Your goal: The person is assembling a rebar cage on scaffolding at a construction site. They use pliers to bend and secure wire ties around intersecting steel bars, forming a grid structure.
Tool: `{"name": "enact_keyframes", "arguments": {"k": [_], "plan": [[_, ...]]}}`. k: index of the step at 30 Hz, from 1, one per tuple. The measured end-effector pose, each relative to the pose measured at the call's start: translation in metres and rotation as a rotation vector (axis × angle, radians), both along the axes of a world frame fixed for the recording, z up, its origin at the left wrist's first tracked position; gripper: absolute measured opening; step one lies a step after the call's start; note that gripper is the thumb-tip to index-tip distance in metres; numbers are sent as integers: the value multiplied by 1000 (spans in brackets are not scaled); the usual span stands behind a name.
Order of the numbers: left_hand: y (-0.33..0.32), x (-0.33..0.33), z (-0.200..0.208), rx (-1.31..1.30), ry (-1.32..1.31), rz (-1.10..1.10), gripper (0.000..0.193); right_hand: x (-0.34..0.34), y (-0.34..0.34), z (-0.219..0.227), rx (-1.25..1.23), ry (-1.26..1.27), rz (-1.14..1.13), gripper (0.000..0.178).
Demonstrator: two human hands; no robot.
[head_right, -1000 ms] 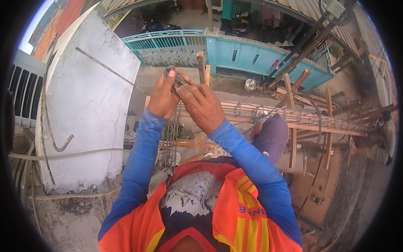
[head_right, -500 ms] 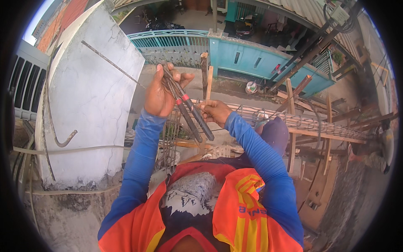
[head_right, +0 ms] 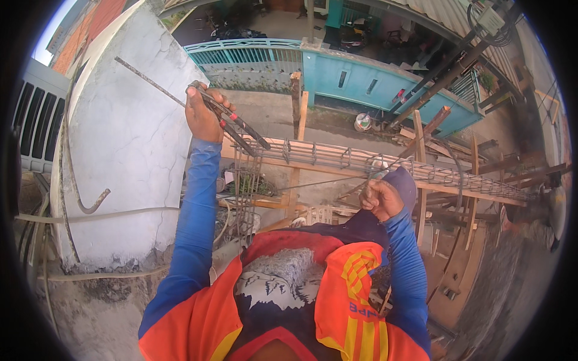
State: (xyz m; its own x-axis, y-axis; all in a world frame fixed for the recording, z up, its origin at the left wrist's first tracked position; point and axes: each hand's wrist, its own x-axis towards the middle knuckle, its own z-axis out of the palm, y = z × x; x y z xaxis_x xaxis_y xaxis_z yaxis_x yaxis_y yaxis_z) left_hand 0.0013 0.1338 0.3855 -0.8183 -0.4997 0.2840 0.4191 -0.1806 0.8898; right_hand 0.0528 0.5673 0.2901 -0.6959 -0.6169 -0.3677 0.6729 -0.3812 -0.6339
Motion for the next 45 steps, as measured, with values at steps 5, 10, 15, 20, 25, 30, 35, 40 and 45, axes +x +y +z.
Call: {"name": "enact_keyframes", "arguments": {"k": [5,10,15,20,25,30,35,40,45], "plan": [[11,-4,10,-25,-17,27,51,-71,67,-13,1260,734,-422,25],[20,6,19,-51,-31,62,49,-43,-121,118,899,1086,-508,31],[37,8,23,-109,-22,16,48,-57,-207,100,458,810,-129,50],[20,20,20,-55,-52,10,47,-104,-153,74,-75,223,39,30],[29,12,22,83,-67,-25,45,-113,-160,24,814,1065,21,21],[29,4,26,340,-24,-35,41,-97,-178,-4,823,1129,52,24],[30,-20,20,415,37,130,38,9,-184,-24,289,429,640,33],[17,-17,5,324,-3,280,41,43,-130,6,35,175,614,41],[25,-10,16,248,-58,268,43,-57,-11,29,1333,913,-164,40]]}}
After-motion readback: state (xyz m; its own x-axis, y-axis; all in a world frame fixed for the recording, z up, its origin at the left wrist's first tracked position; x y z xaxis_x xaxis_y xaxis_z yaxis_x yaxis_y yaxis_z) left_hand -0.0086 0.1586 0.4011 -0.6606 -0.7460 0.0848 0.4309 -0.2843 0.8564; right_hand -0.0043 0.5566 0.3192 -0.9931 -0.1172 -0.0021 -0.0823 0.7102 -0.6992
